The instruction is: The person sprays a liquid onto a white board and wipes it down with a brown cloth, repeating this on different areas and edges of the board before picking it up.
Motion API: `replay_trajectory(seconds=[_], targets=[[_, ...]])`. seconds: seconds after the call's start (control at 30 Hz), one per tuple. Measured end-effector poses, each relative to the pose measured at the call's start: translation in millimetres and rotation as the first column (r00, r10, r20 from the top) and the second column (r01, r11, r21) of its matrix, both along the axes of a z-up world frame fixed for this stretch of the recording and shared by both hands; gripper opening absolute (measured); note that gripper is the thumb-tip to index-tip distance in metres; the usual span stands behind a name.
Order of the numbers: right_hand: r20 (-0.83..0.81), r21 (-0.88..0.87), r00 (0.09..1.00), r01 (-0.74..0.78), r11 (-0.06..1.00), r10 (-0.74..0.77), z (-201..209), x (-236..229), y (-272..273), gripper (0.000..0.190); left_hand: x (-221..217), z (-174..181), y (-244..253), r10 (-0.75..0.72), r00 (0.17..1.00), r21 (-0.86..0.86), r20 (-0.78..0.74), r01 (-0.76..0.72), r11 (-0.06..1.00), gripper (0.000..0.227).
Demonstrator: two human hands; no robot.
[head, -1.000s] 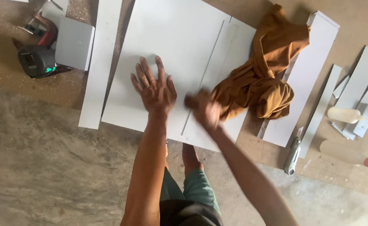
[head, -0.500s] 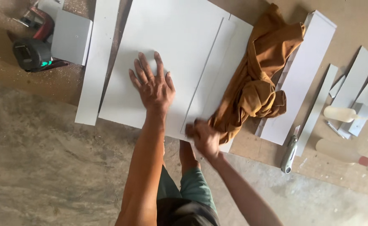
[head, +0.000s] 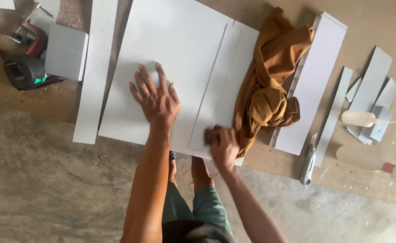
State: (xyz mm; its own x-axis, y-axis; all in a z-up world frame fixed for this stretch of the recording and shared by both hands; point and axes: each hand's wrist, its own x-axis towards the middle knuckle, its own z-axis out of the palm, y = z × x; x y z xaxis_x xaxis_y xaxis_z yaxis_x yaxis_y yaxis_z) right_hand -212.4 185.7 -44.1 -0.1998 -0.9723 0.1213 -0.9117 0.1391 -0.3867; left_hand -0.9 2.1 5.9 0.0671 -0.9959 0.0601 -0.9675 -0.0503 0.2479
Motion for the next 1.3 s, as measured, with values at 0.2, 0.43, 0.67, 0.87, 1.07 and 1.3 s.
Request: replay_trajectory(seconds=[0.2,0.43,0.67,0.87,1.07,1.3], targets=[[0.054,-0.039,0.996,0.08,0.996,-0.078,5,-7,-58,0.033,1,10,1,-0.017,0.999,0.002,-0.032,0.017,1.0,0.062],[0.088,0.022,0.981,0.174,0.985,-0.175,16,11,-52,0.027,1,-5,-1,-0.007,0.999,-0.133,0.053,0.014,0.991,0.068],[0.228,-0.009,0.918,0.334,0.942,-0.324,39,-3,-145,0.034,-2,1,-1,-0.008,1.0,-0.066,0.011,0.008,0.998,0.067],[0.198,-0.067,0.92,0.358,0.931,-0.339,23,-34,-200,0.037,-2,4,0,0.003,1.0,-0.031,0.005,-0.002,1.0,0.067],[0.103,-0.143,0.934,0.355,0.924,-0.343,-6,-85,-308,0.033,-3,3,-1,0.006,0.997,-0.092,0.08,0.002,0.996,0.062],[0.097,-0.139,0.935,0.351,0.926,-0.34,-27,-91,-300,0.028,-3,0,-7,0.012,0.995,-0.116,0.098,-0.001,0.993,0.069]])
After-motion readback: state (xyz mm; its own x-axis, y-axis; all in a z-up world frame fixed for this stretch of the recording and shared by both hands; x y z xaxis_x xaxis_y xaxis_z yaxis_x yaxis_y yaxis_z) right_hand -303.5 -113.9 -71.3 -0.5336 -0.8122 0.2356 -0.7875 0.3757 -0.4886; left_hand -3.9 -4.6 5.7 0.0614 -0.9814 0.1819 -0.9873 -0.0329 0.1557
